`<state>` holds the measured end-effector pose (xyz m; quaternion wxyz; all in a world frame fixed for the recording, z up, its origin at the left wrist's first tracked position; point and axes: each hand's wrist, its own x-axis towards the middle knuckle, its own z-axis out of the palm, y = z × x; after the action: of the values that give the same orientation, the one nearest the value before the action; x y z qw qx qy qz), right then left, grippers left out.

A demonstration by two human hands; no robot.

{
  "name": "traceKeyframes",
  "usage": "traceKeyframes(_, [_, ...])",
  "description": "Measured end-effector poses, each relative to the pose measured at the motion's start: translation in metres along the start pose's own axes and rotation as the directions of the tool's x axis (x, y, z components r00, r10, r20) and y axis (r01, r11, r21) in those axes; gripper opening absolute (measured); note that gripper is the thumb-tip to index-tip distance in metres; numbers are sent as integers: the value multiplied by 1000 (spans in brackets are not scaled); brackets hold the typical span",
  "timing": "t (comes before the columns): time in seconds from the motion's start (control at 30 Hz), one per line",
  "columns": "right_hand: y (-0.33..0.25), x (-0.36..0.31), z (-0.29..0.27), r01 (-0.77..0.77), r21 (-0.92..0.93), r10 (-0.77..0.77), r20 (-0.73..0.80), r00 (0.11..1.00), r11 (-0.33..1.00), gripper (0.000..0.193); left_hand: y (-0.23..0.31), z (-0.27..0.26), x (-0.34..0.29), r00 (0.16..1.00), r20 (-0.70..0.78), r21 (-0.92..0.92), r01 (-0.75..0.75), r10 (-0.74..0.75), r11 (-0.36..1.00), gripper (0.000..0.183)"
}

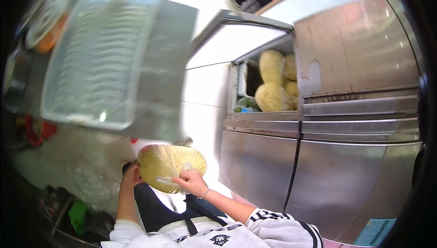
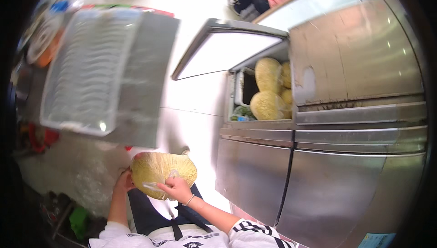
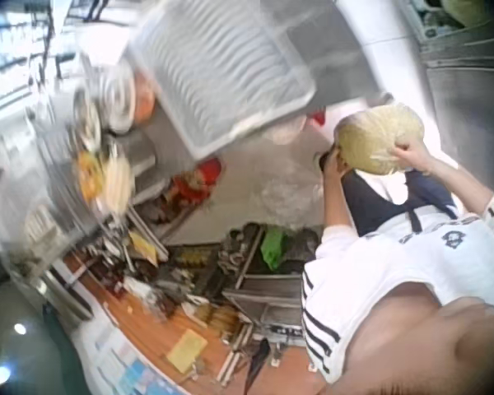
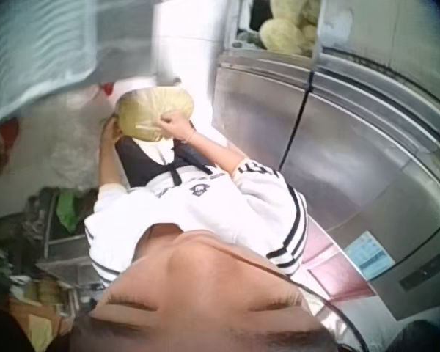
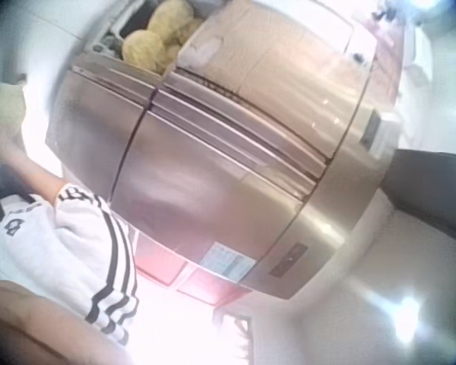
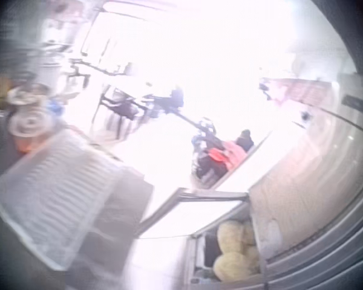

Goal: The person retrieves plastic-wrapped bundles of noodles from the floor, ties the bags shut, and places them into a chest freezer. They repeat this process for several bundles, organizing them inside the freezer.

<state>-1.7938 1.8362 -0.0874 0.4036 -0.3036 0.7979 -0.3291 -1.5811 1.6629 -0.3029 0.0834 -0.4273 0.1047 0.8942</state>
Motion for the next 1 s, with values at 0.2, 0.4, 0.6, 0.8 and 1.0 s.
traceKeyframes(0.2, [59,14,-151,83,-8,-83,-171,982,997,43,-42,152,84,998,65,-36,-12,14,999,71])
traceKeyframes(0.4, [96,48,-283,108,62,-69,-451,890,992,47,-63,315,180,970,220,-46,-99,107,994,94])
traceKeyframes(0.6, [119,68,-375,-30,92,84,-663,744,995,48,9,471,285,904,420,166,-158,75,973,110])
traceKeyframes(0.8, [169,130,-412,-265,-54,66,-904,423,963,38,68,659,427,863,477,535,-135,-166,834,103])
traceKeyframes(1.0, [224,179,-437,-259,567,594,-804,34,782,84,44,775,515,716,658,680,-430,-235,594,106])
